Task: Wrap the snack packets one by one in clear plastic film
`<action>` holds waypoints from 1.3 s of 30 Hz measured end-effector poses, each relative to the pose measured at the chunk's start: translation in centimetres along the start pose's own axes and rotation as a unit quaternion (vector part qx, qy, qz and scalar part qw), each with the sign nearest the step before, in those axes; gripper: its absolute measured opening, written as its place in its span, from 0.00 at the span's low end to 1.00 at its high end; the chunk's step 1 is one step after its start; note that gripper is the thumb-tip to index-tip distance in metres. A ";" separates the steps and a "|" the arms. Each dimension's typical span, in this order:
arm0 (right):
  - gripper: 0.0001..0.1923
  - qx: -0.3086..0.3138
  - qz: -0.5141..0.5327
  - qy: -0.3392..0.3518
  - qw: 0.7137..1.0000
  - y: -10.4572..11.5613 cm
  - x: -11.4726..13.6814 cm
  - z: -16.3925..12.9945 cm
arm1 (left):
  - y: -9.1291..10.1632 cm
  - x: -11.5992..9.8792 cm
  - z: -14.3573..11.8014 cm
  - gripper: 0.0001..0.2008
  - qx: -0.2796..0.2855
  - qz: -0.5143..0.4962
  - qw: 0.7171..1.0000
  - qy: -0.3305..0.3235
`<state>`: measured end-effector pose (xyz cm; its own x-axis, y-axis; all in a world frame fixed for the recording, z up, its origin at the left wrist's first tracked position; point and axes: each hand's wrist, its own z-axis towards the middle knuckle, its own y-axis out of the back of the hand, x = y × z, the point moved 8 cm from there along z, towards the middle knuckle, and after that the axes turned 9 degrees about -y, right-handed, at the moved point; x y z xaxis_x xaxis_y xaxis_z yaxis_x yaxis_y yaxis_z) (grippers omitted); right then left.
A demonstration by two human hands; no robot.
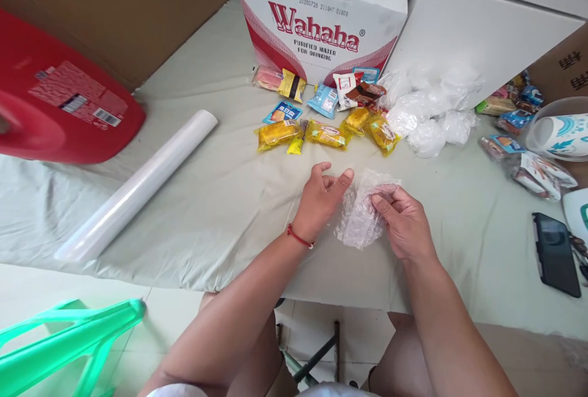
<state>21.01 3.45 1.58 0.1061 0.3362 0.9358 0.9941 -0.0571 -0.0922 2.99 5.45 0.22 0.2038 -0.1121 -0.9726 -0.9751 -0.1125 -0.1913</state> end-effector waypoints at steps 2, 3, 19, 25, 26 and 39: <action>0.13 0.019 0.060 -0.043 0.997 -0.3 -0.3 0.0 | -1.0 0.9 -0.3 0.26 0.040 -0.069 0.995 0.062; 0.13 0.026 0.078 -0.063 0.995 -0.5 -0.5 0.0 | -1.4 1.1 -0.5 0.24 0.058 -0.107 0.989 0.089; 0.16 -0.023 0.023 -0.034 0.999 1.0 -0.1 0.5 | 1.4 -0.9 0.1 0.22 -0.050 -0.080 0.992 -0.084; 0.24 -0.048 0.014 -0.057 0.997 0.1 -0.8 0.4 | 0.1 -1.5 -0.9 0.21 0.005 -0.042 0.994 -0.106; 0.26 -0.066 0.015 -0.059 0.996 0.1 -1.0 0.3 | -0.2 -1.5 -1.2 0.22 0.013 -0.038 0.994 -0.104; 0.16 -0.060 0.042 -0.028 0.997 1.0 0.1 0.3 | 0.0 -1.3 -0.7 0.34 -0.001 -0.100 0.995 -0.015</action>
<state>22.03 3.69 1.46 0.1927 0.3769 0.9060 0.9722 -0.1988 -0.1240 2.78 4.91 1.62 0.3916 -0.0576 -0.9183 -0.9148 -0.1317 -0.3818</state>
